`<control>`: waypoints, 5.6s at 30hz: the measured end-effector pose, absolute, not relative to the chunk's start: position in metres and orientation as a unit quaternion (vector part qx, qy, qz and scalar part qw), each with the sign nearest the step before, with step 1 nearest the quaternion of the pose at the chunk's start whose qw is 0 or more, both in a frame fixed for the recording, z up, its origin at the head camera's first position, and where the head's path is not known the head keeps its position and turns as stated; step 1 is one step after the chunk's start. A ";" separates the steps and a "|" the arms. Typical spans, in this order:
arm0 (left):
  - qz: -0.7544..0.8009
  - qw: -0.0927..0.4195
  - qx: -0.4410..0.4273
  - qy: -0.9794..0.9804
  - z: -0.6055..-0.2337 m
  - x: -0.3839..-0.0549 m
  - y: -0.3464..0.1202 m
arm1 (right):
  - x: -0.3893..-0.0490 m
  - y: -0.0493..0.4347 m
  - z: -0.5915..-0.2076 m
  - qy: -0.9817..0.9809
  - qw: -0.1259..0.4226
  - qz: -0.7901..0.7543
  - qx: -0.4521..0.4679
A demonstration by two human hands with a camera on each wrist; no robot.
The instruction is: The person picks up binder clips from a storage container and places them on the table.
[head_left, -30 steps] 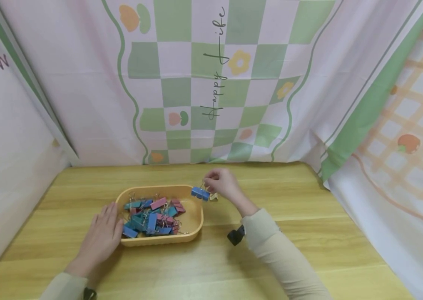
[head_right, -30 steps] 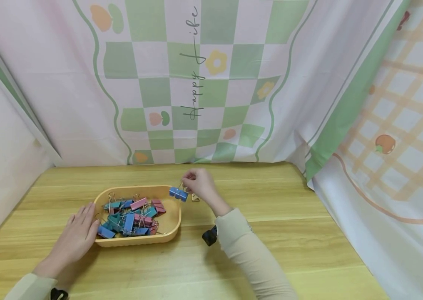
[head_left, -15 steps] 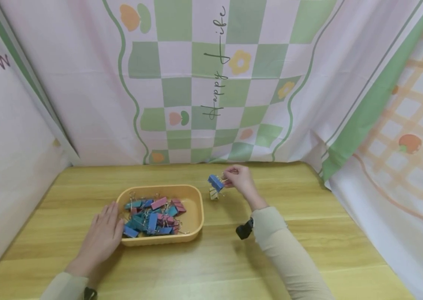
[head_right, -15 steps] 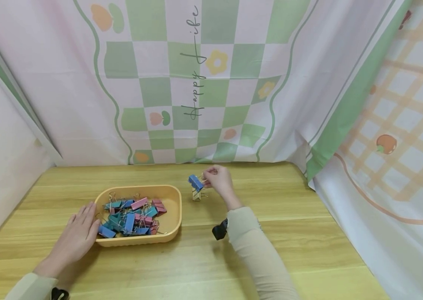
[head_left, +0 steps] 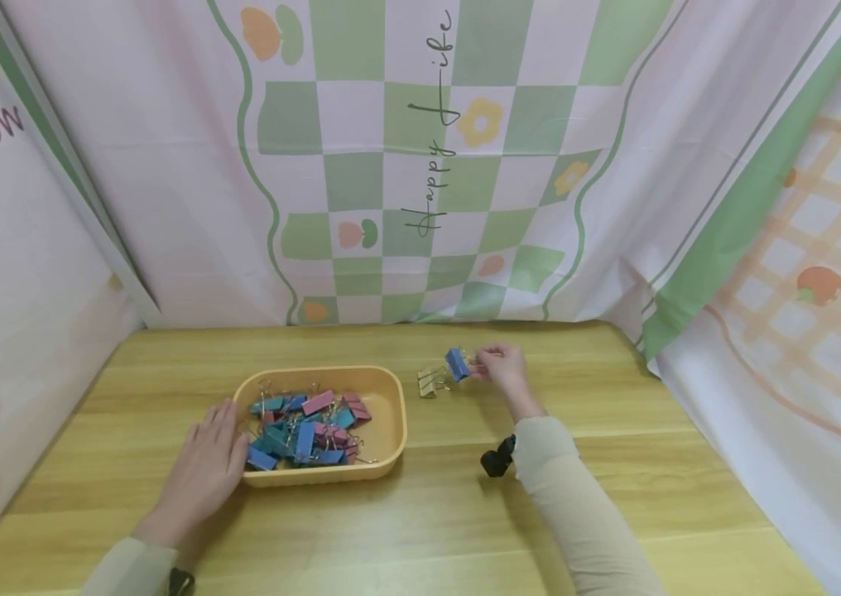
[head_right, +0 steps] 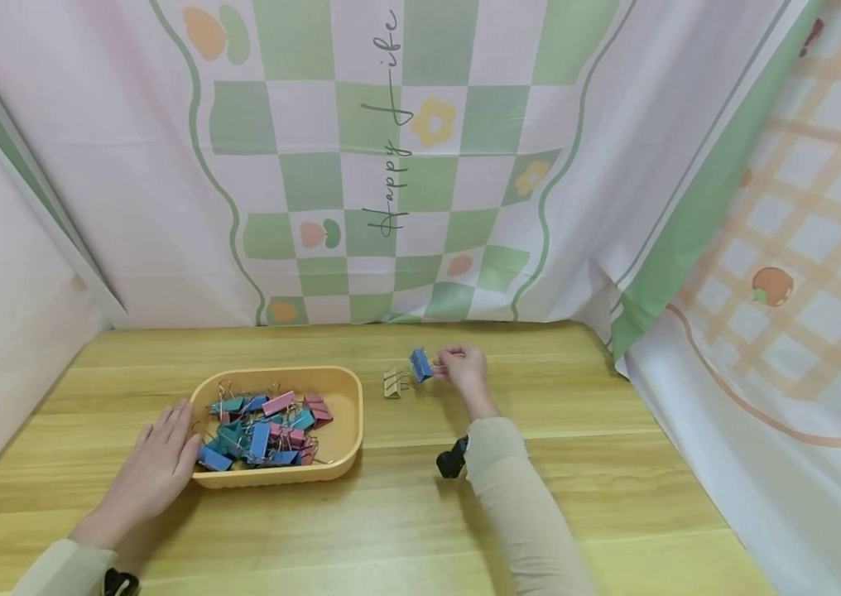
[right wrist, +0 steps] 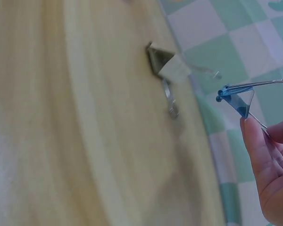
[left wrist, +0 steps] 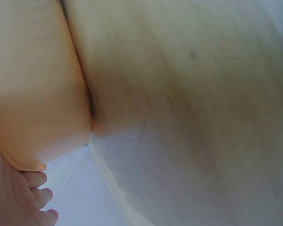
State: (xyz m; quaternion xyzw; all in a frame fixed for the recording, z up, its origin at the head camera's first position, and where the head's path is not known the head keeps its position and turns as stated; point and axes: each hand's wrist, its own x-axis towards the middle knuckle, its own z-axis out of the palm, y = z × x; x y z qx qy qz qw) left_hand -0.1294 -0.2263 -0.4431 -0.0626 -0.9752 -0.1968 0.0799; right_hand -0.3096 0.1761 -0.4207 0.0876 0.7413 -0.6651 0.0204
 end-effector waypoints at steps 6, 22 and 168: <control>-0.197 0.077 -0.063 -0.975 -0.443 -0.130 -0.227 | -0.309 0.183 -0.435 0.750 0.027 -0.652 0.105; -0.201 0.074 -0.060 -0.975 -0.443 -0.130 -0.226 | -0.310 0.188 -0.455 0.739 0.037 -0.661 0.129; -0.209 0.074 -0.055 -0.974 -0.443 -0.129 -0.226 | -0.254 0.019 -0.416 0.873 0.131 -0.415 -0.219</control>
